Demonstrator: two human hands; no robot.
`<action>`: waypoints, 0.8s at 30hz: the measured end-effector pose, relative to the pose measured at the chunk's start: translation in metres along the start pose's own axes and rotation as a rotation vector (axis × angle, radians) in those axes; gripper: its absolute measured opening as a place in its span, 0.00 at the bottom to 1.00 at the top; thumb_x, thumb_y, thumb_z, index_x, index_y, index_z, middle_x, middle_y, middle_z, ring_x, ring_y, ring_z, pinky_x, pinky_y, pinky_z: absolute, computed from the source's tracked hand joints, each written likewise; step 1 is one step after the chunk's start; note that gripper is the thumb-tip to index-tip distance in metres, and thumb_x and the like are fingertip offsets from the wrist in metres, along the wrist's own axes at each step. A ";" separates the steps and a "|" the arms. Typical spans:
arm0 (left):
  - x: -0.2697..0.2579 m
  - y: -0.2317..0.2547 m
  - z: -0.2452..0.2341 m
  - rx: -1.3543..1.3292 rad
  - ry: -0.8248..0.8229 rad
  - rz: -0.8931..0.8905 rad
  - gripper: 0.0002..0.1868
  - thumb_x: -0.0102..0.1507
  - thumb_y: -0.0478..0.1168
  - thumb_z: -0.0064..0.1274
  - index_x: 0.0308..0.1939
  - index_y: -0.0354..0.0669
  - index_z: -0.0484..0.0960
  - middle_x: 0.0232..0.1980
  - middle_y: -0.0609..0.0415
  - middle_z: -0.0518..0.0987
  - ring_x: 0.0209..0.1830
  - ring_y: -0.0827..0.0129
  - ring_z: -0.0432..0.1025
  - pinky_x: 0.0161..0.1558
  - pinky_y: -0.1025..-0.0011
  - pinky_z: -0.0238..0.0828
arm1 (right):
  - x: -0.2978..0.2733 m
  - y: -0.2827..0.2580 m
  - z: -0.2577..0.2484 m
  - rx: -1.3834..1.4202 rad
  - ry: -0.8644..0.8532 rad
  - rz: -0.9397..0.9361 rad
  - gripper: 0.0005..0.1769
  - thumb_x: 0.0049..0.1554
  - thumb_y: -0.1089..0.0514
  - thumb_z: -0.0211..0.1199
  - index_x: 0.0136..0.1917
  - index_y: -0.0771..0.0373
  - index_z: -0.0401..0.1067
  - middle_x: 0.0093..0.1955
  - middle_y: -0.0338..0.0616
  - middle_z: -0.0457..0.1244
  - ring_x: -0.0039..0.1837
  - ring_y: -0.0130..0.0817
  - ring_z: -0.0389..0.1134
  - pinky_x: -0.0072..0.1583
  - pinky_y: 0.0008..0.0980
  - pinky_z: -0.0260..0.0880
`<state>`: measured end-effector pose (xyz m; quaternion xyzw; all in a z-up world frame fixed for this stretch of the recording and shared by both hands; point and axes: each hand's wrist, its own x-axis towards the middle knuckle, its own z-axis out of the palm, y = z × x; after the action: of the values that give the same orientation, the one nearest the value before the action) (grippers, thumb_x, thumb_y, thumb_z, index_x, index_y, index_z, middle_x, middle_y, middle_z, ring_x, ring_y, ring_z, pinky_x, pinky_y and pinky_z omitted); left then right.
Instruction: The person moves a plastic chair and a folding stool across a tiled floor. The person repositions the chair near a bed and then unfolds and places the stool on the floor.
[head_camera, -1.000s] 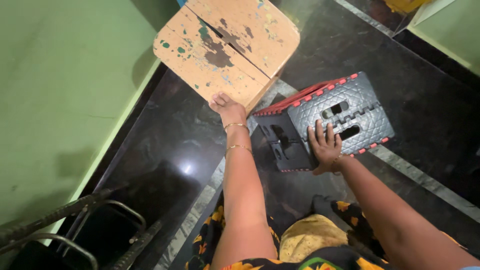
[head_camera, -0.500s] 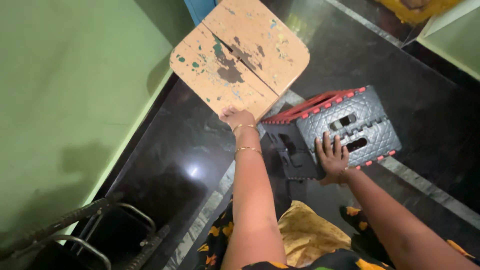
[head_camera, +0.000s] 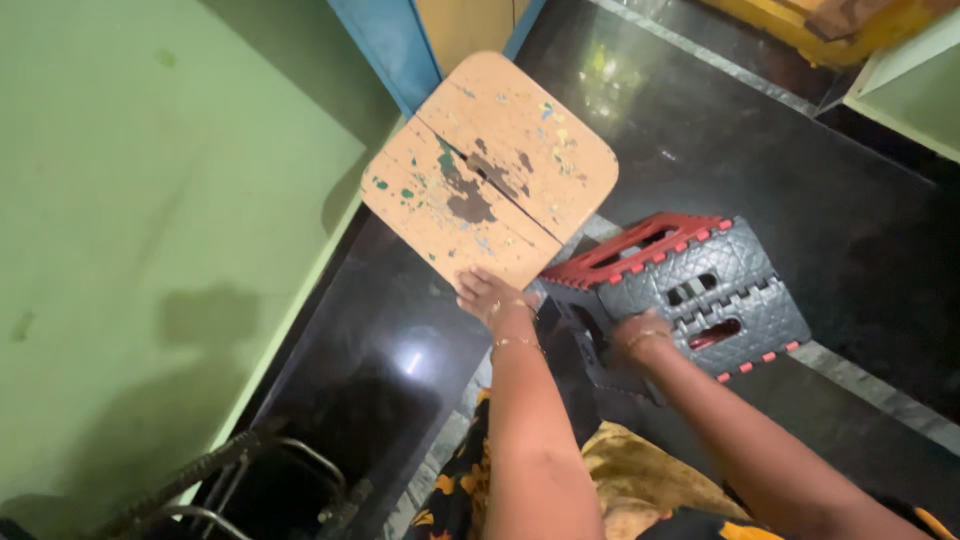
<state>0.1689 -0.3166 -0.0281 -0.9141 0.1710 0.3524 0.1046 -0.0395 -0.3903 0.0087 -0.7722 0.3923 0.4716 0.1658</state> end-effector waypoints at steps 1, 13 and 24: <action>-0.010 0.002 -0.001 -0.060 -0.040 -0.031 0.70 0.57 0.70 0.59 0.81 0.35 0.30 0.84 0.36 0.29 0.85 0.44 0.26 0.77 0.48 0.27 | 0.010 -0.011 -0.028 0.085 -0.024 -0.073 0.31 0.59 0.40 0.55 0.68 0.57 0.75 0.73 0.52 0.67 0.75 0.48 0.67 0.71 0.44 0.67; -0.012 -0.006 -0.011 -0.311 -0.200 -0.093 0.63 0.61 0.74 0.44 0.80 0.57 0.16 0.80 0.47 0.08 0.84 0.38 0.29 0.73 0.28 0.18 | 0.145 -0.043 -0.156 0.232 0.551 -0.169 0.88 0.30 0.31 0.82 0.82 0.67 0.27 0.86 0.61 0.24 0.86 0.59 0.22 0.79 0.59 0.32; -0.023 -0.002 -0.025 -0.266 -0.315 -0.140 0.62 0.63 0.76 0.41 0.79 0.59 0.13 0.81 0.45 0.07 0.84 0.35 0.31 0.72 0.27 0.16 | 0.114 -0.041 -0.210 0.139 0.458 -0.121 1.04 0.15 0.27 0.86 0.83 0.60 0.19 0.85 0.62 0.18 0.83 0.67 0.15 0.76 0.66 0.19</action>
<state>0.1690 -0.3173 0.0055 -0.8631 0.0404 0.5023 0.0326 0.1451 -0.5468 0.0111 -0.8678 0.4041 0.2453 0.1535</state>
